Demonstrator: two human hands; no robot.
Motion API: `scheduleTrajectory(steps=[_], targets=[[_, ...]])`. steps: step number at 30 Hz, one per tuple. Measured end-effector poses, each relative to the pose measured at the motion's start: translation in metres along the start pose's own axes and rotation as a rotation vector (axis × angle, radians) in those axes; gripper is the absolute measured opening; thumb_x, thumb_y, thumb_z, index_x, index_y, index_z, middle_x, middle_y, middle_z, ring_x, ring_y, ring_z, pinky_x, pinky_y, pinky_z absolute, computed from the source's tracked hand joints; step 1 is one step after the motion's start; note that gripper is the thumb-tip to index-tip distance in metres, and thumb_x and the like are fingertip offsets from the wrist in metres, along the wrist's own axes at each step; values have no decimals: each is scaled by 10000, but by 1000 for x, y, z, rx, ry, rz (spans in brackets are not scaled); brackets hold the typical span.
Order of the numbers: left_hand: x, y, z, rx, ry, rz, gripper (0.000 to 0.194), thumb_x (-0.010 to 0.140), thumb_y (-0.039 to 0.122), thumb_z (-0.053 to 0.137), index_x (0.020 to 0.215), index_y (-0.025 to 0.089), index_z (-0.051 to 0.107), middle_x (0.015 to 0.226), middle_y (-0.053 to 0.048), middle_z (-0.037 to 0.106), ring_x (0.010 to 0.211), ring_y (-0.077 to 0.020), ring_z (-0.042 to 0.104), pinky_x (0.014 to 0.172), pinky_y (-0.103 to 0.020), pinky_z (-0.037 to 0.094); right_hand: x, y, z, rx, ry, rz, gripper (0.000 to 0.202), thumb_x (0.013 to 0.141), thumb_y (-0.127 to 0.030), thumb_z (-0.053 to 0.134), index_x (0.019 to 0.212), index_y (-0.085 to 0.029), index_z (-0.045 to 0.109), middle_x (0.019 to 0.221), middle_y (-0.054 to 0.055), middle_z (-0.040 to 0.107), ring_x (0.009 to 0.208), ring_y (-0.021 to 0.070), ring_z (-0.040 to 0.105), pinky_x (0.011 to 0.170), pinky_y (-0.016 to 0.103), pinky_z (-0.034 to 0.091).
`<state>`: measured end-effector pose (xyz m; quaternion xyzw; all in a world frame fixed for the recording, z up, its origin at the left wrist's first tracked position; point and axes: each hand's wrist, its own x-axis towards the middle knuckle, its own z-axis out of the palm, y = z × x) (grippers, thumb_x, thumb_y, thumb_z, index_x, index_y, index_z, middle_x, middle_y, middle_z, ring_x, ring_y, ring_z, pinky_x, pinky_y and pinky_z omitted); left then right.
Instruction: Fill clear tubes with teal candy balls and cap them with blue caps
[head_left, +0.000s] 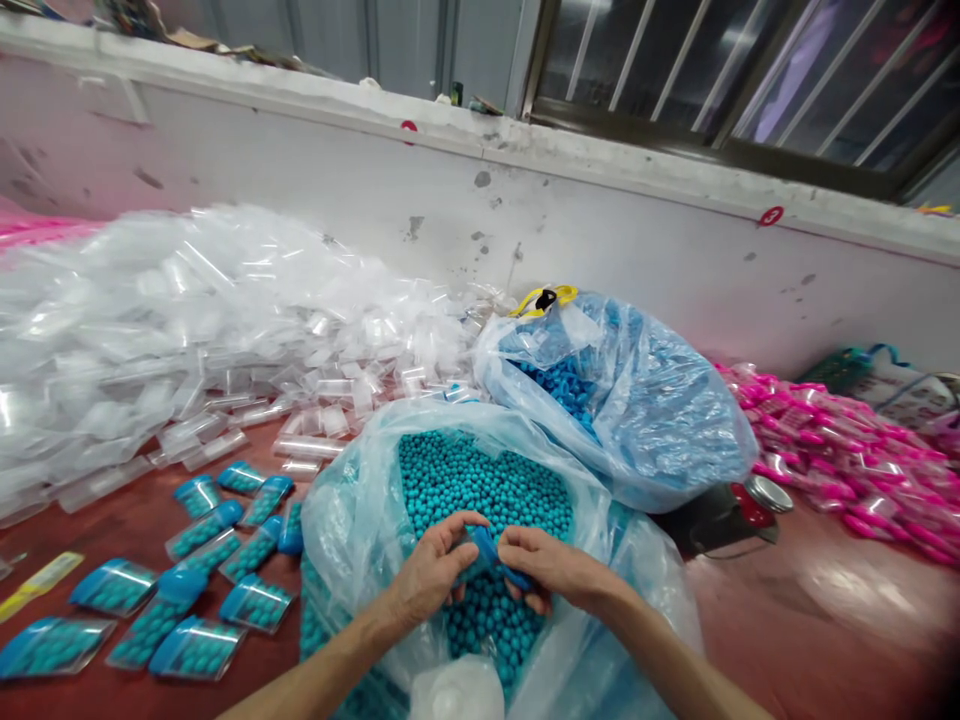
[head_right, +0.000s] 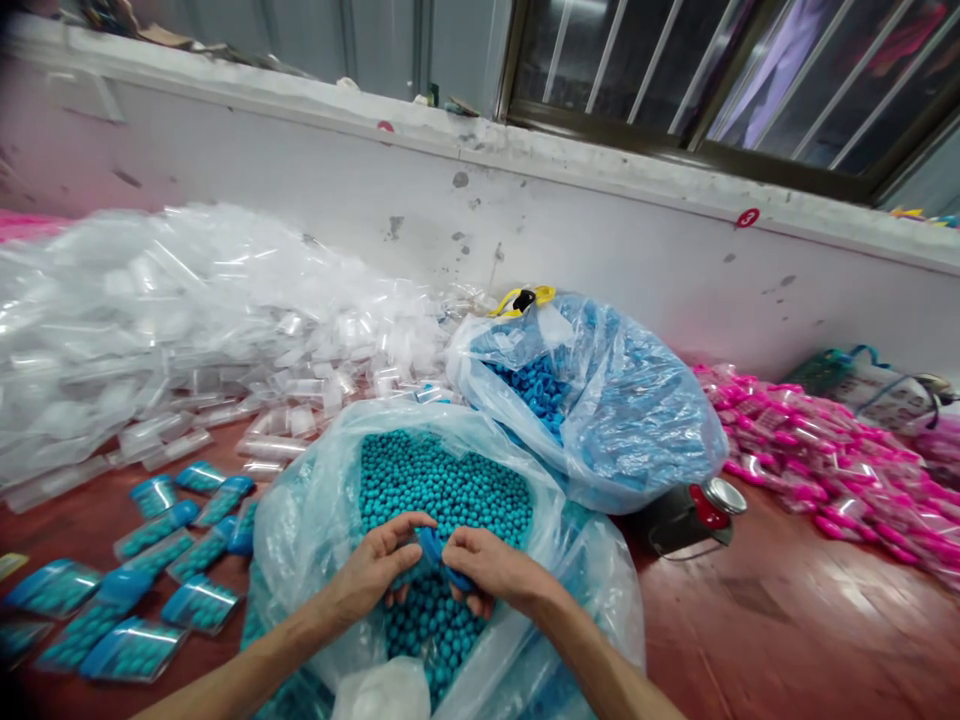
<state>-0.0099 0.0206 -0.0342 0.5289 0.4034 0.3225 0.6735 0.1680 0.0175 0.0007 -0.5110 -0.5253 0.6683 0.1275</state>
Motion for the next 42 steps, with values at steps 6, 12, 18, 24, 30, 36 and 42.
scheduleTrajectory(steps=[6, 12, 18, 24, 30, 36, 42], targets=[[0, 2, 2, -83, -13, -30, 419, 687, 408, 545, 1021, 172, 454, 646, 23, 555, 319, -38, 416, 299, -157, 297, 1, 9, 8, 159, -84, -105, 285, 796, -450, 421, 745, -170, 445, 472, -76, 463, 302, 31, 358, 289, 125, 323], [-5, 2, 4, -161, 3, -69, 407, 695, 395, 553, 1025, 181, 446, 595, 52, 522, 324, -50, 442, 297, -153, 302, 3, 12, 14, 272, -70, -108, 291, 766, -458, 486, 725, -172, 443, 437, -101, 374, 319, 28, 294, 287, 132, 371], [-5, 10, 0, -144, 7, -65, 472, 704, 439, 553, 1080, 196, 403, 660, 37, 546, 363, -72, 505, 300, -155, 328, 0, 1, 13, 317, -57, -104, 289, 752, -462, 502, 767, -183, 431, 524, -76, 445, 359, 36, 359, 301, 152, 408], [-9, 7, 3, -87, 13, -72, 549, 718, 401, 542, 1190, 173, 377, 733, 14, 566, 339, -41, 466, 292, -144, 301, -1, 0, 16, 122, 3, -130, 269, 796, -430, 407, 733, -174, 457, 485, -80, 394, 342, 34, 304, 282, 141, 379], [-9, 5, 8, -31, 43, -112, 515, 713, 284, 518, 1196, 149, 398, 757, 4, 591, 316, -21, 416, 287, -143, 266, -5, 5, 20, 22, 10, -130, 281, 839, -420, 324, 703, -191, 417, 483, -84, 352, 342, 40, 293, 316, 164, 402], [-10, 6, 13, -14, 116, -27, 309, 705, 246, 505, 1005, 173, 491, 651, 64, 499, 322, -9, 343, 303, -140, 275, -5, 9, 17, -254, 86, -198, 265, 863, -406, 320, 711, -204, 400, 574, -59, 356, 393, 50, 362, 296, 133, 304], [-16, 7, 7, 105, 50, 9, 281, 740, 261, 490, 1013, 195, 476, 673, 58, 484, 368, -28, 426, 347, -146, 325, -7, 4, 15, -90, 29, -152, 300, 800, -452, 424, 651, -194, 398, 545, -66, 374, 383, 49, 353, 309, 156, 348]])
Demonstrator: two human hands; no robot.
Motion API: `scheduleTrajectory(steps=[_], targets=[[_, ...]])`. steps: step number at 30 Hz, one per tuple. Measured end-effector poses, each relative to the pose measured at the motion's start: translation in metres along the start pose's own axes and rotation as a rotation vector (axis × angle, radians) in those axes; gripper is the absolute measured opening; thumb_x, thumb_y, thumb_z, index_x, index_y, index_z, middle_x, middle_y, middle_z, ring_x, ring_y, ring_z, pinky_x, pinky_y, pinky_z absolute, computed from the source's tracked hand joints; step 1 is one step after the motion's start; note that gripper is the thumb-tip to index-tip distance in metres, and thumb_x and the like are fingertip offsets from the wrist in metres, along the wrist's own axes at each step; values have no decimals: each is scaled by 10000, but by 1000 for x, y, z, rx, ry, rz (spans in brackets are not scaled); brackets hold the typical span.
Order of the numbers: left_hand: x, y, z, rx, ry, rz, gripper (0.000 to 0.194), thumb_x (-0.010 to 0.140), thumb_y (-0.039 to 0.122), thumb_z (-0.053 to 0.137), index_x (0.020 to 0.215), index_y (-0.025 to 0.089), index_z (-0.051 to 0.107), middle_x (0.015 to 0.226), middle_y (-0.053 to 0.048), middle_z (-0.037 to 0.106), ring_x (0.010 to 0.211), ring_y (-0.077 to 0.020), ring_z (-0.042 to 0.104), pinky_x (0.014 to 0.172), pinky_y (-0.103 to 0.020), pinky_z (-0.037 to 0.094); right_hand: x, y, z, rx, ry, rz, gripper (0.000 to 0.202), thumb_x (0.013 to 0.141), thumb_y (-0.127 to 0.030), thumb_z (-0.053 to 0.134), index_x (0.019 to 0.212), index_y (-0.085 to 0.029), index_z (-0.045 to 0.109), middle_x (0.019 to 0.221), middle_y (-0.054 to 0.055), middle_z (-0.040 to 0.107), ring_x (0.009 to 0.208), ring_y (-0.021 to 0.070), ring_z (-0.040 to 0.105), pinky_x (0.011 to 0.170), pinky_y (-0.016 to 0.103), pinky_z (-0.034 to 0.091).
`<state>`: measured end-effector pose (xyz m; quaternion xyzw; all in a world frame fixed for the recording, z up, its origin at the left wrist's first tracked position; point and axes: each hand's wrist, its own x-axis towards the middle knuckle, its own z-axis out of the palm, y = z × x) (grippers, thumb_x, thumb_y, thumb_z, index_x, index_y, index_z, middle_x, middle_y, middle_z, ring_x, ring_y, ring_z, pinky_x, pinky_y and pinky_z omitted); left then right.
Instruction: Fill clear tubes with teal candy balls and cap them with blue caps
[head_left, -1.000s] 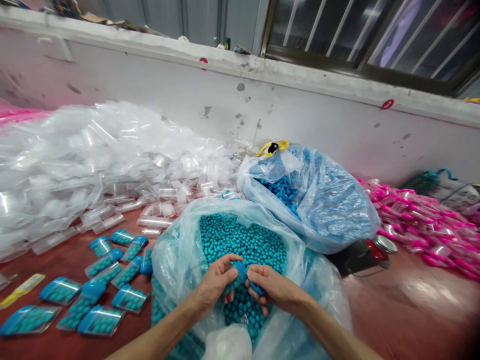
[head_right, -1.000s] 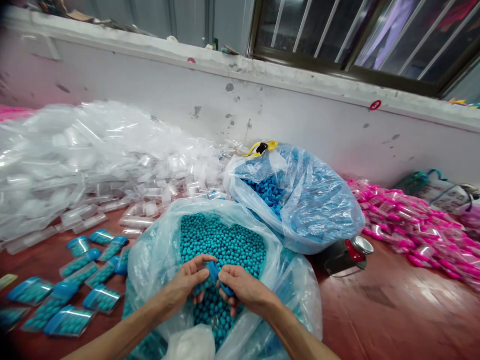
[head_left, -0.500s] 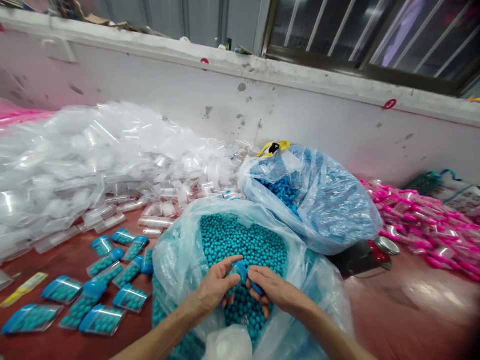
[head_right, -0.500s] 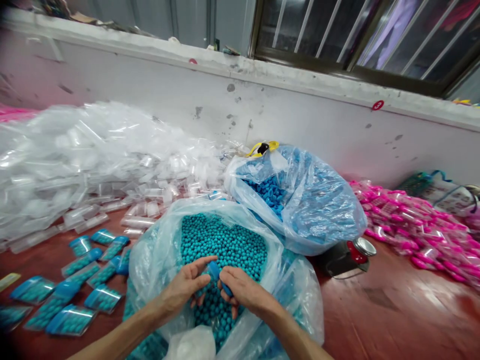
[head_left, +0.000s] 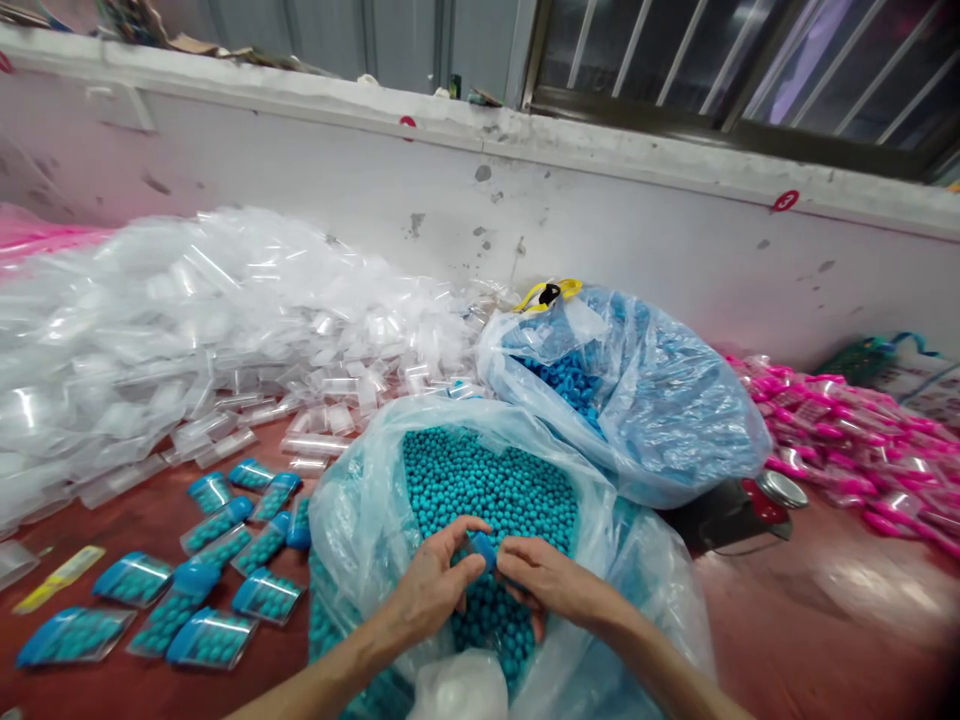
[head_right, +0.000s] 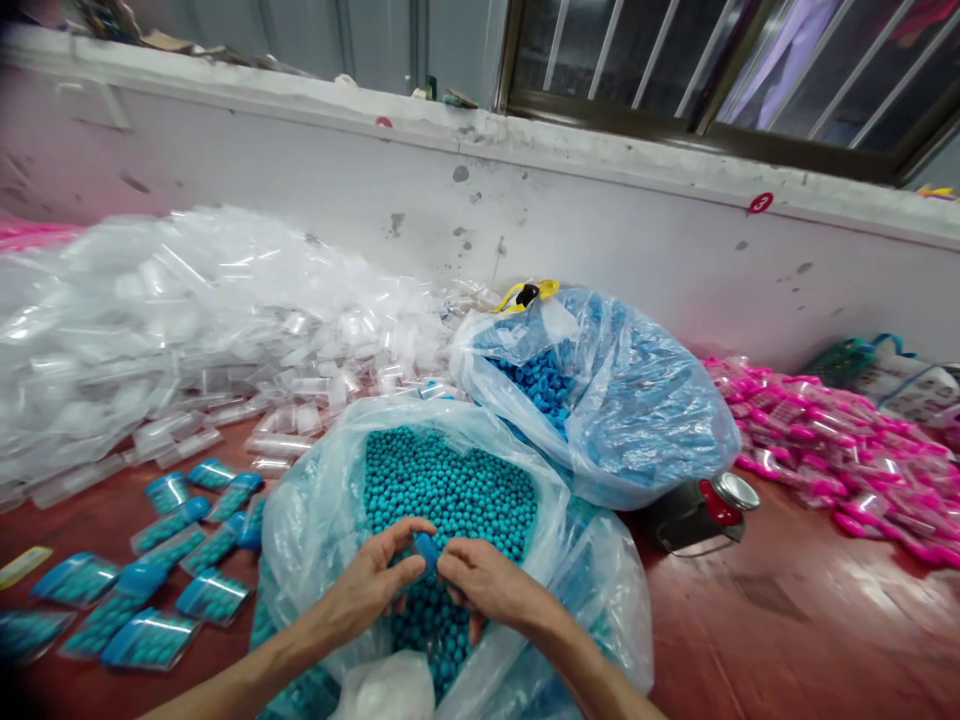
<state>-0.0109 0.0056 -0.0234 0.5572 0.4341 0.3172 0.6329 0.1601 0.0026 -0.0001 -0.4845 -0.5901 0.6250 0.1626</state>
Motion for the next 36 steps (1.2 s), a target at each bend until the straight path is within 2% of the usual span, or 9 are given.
scheduleTrajectory(steps=[6, 10, 14, 17, 20, 22, 25, 28, 36], targets=[[1, 2, -3, -114, -1, -96, 321, 733, 330, 482, 1017, 203, 401, 658, 65, 467, 356, -61, 491, 306, -150, 313, 1, -6, 0, 412, 191, -43, 313, 699, -448, 550, 849, -196, 440, 575, -75, 428, 428, 64, 389, 382, 206, 430], [-2, 2, 6, -103, -38, -109, 291, 714, 318, 509, 973, 208, 435, 668, 67, 474, 306, -23, 410, 291, -144, 271, 0, -14, -4, 26, 258, -173, 198, 778, -339, 458, 886, -190, 529, 575, -62, 441, 434, 78, 410, 453, 234, 418], [-5, -1, 10, -123, 43, -115, 345, 732, 377, 502, 1022, 208, 419, 605, 83, 421, 308, -32, 382, 299, -153, 257, -6, -22, 1, -375, 303, -321, 217, 799, -250, 451, 945, -221, 610, 778, 3, 549, 766, 150, 522, 739, 299, 412], [-5, 1, 10, -168, 114, -59, 418, 752, 370, 492, 1123, 205, 396, 670, 50, 497, 416, -60, 452, 399, -179, 350, -9, -20, 16, -342, 196, -251, 549, 750, -275, 532, 1274, -222, 377, 1117, 63, 515, 1000, 194, 493, 846, 325, 392], [-5, 8, 9, -203, 137, 35, 436, 747, 294, 521, 1161, 200, 424, 855, 3, 564, 744, -119, 539, 693, -216, 418, -6, -13, 34, -417, 260, -141, 1000, 583, -301, 687, 1376, -145, 98, 1353, 140, 289, 1210, 264, 321, 950, 372, 322], [-6, 11, 9, -226, 92, 58, 412, 746, 265, 524, 1145, 197, 447, 885, 3, 566, 853, -138, 512, 792, -230, 385, -3, -9, 42, -514, 343, -122, 1064, 531, -313, 714, 1373, -130, 90, 1359, 163, 268, 1217, 297, 309, 957, 409, 311], [-8, 13, 12, -258, 75, 85, 358, 756, 271, 511, 1101, 188, 459, 846, 10, 560, 832, -141, 498, 796, -247, 377, 1, -8, 47, -634, 443, -241, 906, 575, -305, 666, 1337, -157, 199, 1261, 157, 397, 1120, 302, 423, 906, 439, 355], [-10, 14, 16, -252, 107, 96, 263, 774, 295, 493, 1013, 187, 477, 784, 20, 539, 759, -126, 489, 736, -236, 384, 2, -9, 48, -690, 521, -373, 751, 589, -231, 601, 1269, -169, 287, 1135, 139, 482, 1017, 285, 498, 832, 424, 413], [-12, 27, 24, -226, 151, 74, 136, 761, 278, 494, 856, 190, 455, 663, 43, 491, 626, -100, 456, 611, -205, 371, 5, 8, 56, -642, 608, -475, 802, 521, -244, 636, 1225, -120, 272, 1129, 183, 469, 1011, 335, 502, 793, 425, 442]])
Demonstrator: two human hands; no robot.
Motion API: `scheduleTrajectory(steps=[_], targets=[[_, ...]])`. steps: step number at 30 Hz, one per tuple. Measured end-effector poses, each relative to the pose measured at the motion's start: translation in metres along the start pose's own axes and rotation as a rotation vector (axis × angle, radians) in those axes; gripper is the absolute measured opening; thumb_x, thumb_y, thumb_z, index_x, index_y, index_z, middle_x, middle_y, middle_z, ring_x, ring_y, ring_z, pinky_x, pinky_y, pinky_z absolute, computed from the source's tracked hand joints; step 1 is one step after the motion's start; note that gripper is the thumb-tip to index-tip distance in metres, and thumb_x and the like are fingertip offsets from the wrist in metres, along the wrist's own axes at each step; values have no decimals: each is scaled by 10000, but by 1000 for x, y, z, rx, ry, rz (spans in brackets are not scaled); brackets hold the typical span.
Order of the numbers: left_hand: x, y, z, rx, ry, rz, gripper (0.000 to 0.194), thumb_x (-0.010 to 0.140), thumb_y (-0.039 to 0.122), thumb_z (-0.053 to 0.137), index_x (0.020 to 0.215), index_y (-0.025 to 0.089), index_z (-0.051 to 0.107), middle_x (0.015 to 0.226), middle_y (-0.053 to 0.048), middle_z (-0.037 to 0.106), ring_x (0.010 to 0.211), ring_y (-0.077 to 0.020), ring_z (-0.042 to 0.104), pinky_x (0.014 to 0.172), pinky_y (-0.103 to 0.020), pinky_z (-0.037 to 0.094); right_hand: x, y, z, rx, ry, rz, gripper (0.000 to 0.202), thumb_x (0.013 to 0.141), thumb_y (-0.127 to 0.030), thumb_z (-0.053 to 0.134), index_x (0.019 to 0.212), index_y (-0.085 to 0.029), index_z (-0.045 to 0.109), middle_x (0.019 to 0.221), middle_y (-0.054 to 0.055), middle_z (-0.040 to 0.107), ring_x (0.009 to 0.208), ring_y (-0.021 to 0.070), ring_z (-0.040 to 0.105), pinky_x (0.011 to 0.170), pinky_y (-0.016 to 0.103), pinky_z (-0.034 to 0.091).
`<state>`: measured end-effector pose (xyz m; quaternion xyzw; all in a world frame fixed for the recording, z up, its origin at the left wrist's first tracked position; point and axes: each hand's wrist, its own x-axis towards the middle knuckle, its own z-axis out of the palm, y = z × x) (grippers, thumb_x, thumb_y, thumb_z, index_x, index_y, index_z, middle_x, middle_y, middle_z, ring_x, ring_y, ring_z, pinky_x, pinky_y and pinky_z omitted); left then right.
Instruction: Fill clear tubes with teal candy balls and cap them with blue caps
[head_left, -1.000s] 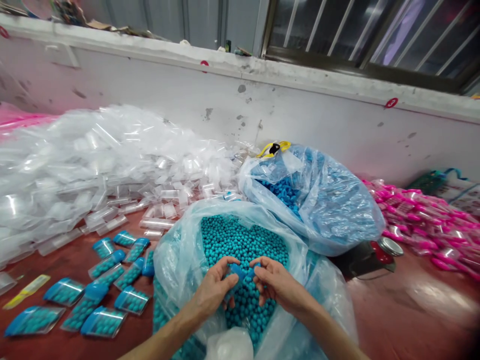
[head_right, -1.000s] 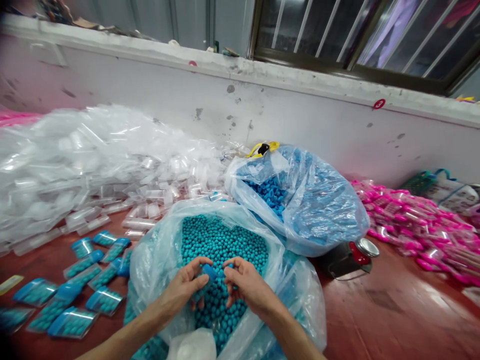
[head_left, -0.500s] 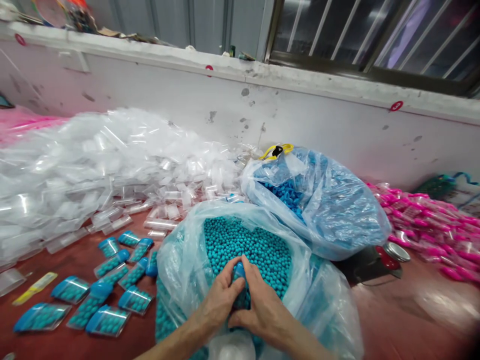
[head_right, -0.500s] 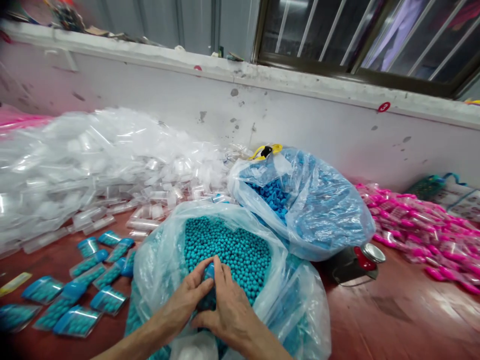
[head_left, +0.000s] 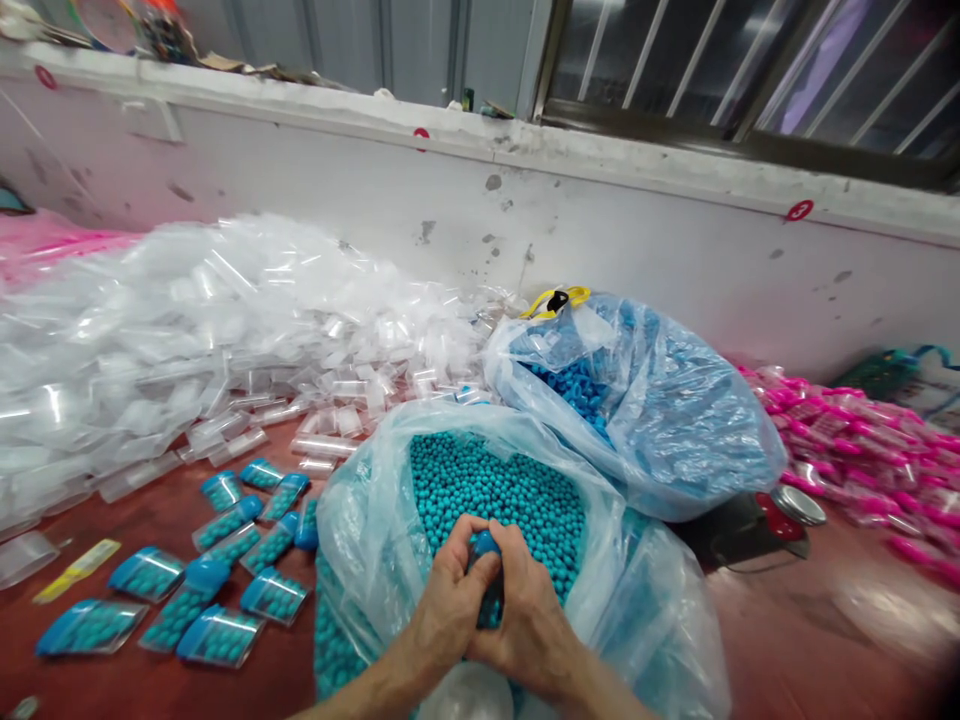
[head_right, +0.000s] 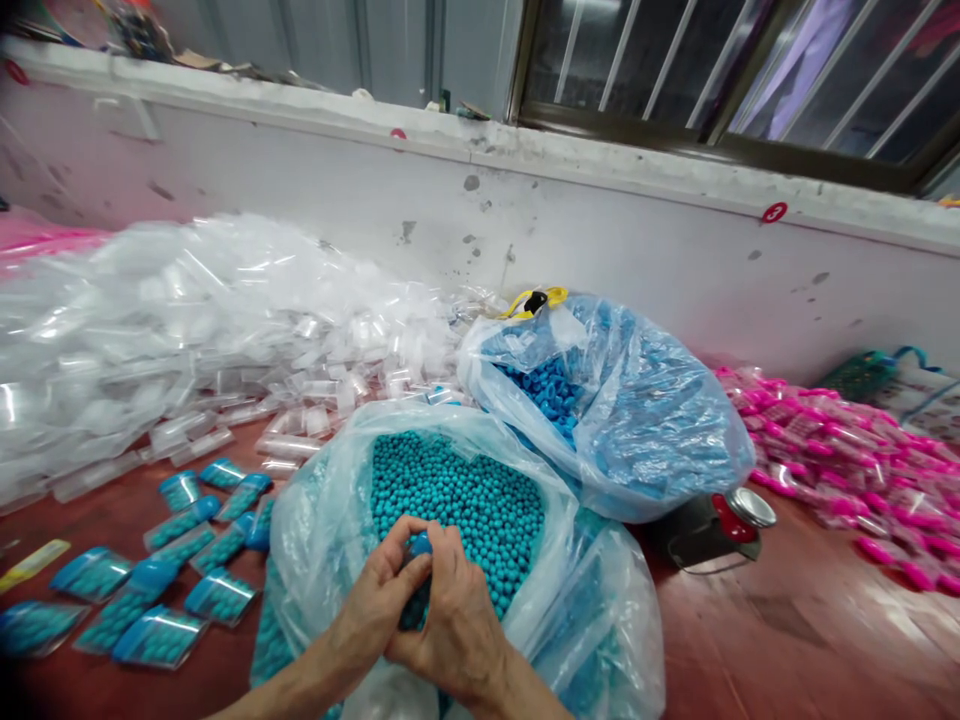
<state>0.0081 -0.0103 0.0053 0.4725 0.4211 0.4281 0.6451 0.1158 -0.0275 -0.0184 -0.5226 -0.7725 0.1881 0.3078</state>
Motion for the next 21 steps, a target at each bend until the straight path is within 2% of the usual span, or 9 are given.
scheduleTrajectory(steps=[3, 8, 11, 14, 18, 21], targets=[[2, -3, -3, 34, -7, 1, 149, 748, 294, 504, 838, 183, 463, 648, 44, 481, 612, -103, 449, 608, -214, 372, -1, 0, 2, 21, 23, 37, 755, 535, -230, 609, 1208, -124, 285, 1138, 185, 464, 1017, 335, 498, 788, 425, 439], [4, -8, -8, -29, -27, -32, 248, 749, 354, 500, 916, 173, 469, 749, 12, 519, 734, -139, 489, 705, -254, 392, 9, -10, -11, 162, -53, 80, 600, 572, -173, 544, 1143, -194, 362, 1001, 71, 545, 874, 221, 562, 729, 329, 462], [4, -9, -7, -27, -2, -52, 232, 740, 359, 511, 880, 178, 478, 732, 19, 517, 723, -135, 488, 675, -236, 386, 12, -14, -14, 121, -90, 105, 589, 569, -197, 554, 1130, -194, 376, 985, 72, 550, 836, 225, 570, 696, 333, 465], [3, -12, -6, -17, 37, -83, 166, 739, 329, 507, 816, 188, 464, 633, 50, 462, 619, -109, 449, 596, -207, 362, 8, -12, -6, 55, -110, 123, 632, 544, -233, 583, 1136, -165, 371, 970, 93, 544, 803, 249, 577, 671, 361, 468], [4, -17, -6, 86, 68, 2, 97, 738, 276, 510, 737, 189, 466, 639, 42, 468, 641, -112, 442, 634, -212, 365, -1, -3, 9, -20, -56, 114, 722, 537, -279, 627, 1185, -141, 341, 1005, 131, 526, 841, 290, 567, 697, 412, 462], [8, -12, -7, 82, 63, 24, 135, 733, 312, 539, 749, 184, 497, 660, 35, 492, 665, -115, 458, 657, -218, 371, 0, 0, 9, 97, -4, 111, 726, 572, -243, 636, 1225, -178, 324, 1084, 120, 501, 944, 272, 535, 781, 394, 443]])
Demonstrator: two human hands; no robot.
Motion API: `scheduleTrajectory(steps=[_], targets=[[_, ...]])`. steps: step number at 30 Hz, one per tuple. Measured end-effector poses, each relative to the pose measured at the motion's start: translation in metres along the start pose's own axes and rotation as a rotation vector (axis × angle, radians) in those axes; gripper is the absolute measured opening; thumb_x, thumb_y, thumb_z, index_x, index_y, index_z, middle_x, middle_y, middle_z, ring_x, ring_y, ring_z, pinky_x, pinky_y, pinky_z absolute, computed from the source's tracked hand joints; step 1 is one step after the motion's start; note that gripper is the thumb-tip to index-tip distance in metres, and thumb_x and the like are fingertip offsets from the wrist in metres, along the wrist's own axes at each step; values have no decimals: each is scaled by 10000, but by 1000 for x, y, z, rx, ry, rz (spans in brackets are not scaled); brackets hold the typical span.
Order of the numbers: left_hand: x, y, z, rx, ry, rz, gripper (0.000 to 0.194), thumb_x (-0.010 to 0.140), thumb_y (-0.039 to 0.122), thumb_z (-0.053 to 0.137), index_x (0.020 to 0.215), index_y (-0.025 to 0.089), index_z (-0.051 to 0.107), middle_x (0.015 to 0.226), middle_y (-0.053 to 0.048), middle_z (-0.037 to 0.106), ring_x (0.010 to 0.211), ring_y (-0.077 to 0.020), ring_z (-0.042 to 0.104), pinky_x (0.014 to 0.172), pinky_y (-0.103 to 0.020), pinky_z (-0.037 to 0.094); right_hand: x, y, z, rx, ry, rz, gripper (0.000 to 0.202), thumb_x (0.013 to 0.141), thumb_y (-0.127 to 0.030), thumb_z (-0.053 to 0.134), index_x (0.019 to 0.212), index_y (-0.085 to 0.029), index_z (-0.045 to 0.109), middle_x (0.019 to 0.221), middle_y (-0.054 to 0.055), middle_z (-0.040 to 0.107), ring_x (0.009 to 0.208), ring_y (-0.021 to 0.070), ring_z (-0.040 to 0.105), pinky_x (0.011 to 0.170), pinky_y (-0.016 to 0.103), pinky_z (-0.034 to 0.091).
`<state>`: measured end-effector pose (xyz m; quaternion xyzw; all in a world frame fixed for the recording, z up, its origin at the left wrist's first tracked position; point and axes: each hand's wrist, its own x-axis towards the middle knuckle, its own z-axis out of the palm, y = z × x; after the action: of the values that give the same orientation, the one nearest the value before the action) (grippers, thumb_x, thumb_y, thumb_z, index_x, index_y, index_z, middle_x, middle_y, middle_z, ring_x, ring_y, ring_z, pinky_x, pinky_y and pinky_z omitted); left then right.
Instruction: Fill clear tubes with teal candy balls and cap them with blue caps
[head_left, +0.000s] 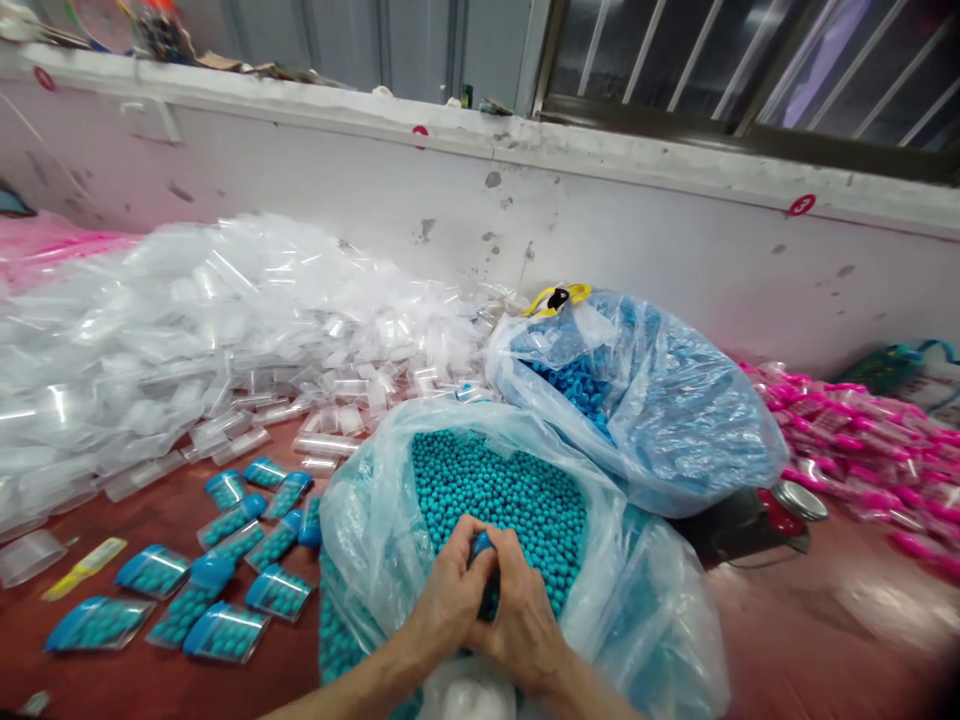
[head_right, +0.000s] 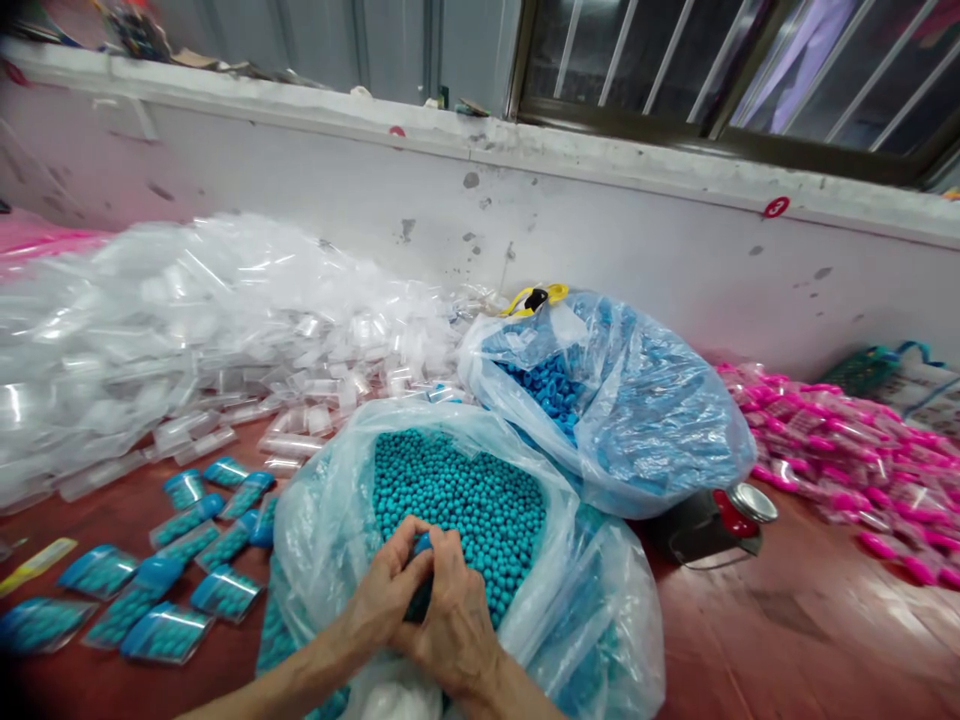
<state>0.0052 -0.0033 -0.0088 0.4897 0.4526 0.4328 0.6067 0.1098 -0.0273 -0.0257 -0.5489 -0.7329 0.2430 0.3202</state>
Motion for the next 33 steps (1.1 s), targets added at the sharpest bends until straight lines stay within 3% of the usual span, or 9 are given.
scheduleTrajectory(steps=[3, 6, 10, 13, 17, 22, 25, 30, 33], targets=[[3, 12, -3, -268, -122, -179, 271, 739, 415, 533, 877, 184, 510, 689, 26, 525, 620, -111, 497, 614, -234, 391, 7, -2, -9, 270, -47, 76, 829, 597, -205, 657, 1307, -219, 230, 1210, 105, 435, 1049, 242, 488, 857, 375, 419], [5, 20, -6, -573, -176, -357, 333, 768, 447, 491, 988, 197, 483, 737, 3, 561, 573, -121, 546, 553, -245, 412, 10, -5, -16, 696, -210, 228, 1073, 556, -224, 726, 1361, -270, 17, 1313, 111, 345, 1042, 227, 512, 846, 377, 437], [6, 19, -11, -716, -247, -423, 403, 811, 495, 388, 1065, 191, 455, 762, -33, 591, 536, -139, 576, 469, -237, 407, 7, -1, -19, 956, -274, 292, 1189, 505, -252, 769, 1356, -297, -60, 1373, 124, 239, 1080, 236, 489, 858, 393, 424], [5, 16, -16, -744, -299, -403, 431, 814, 502, 381, 1082, 171, 449, 791, -60, 606, 574, -150, 598, 479, -239, 425, 4, 3, -22, 775, -253, 228, 1134, 529, -230, 758, 1363, -303, -6, 1386, 105, 221, 1139, 238, 432, 917, 408, 374], [2, 12, -19, -681, -269, -304, 358, 764, 379, 540, 1052, 185, 451, 815, -44, 599, 645, -159, 617, 497, -225, 436, 1, 3, -23, 466, -263, 120, 1059, 577, -185, 722, 1372, -284, 30, 1389, 91, 238, 1144, 231, 428, 951, 392, 354], [0, 6, -12, -608, -185, -214, 330, 735, 361, 573, 979, 179, 447, 653, 19, 545, 470, -74, 513, 403, -164, 350, 0, 1, -11, 70, -154, 31, 956, 610, -105, 624, 1376, -249, 70, 1398, 92, 246, 1219, 257, 340, 949, 391, 373], [-1, 4, -8, -531, -116, -203, 313, 735, 374, 546, 952, 172, 447, 575, 38, 520, 408, -55, 450, 375, -153, 312, -3, 4, -2, -17, -109, -27, 867, 642, -94, 556, 1372, -211, 103, 1385, 105, 276, 1236, 260, 318, 947, 391, 382], [-5, 4, -4, -263, 17, -205, 210, 709, 317, 500, 863, 183, 451, 511, 62, 476, 343, -64, 396, 342, -171, 293, -7, 13, 15, -29, -80, -6, 855, 662, -164, 544, 1374, -219, 74, 1336, 154, 342, 995, 292, 558, 743, 393, 511], [-12, 11, -13, -75, 26, -164, 153, 725, 256, 454, 862, 188, 474, 545, 65, 449, 372, -67, 392, 366, -184, 317, -6, 16, 22, -44, -105, -73, 902, 643, -157, 555, 1375, -254, 38, 1354, 146, 313, 1030, 305, 534, 743, 410, 508]])
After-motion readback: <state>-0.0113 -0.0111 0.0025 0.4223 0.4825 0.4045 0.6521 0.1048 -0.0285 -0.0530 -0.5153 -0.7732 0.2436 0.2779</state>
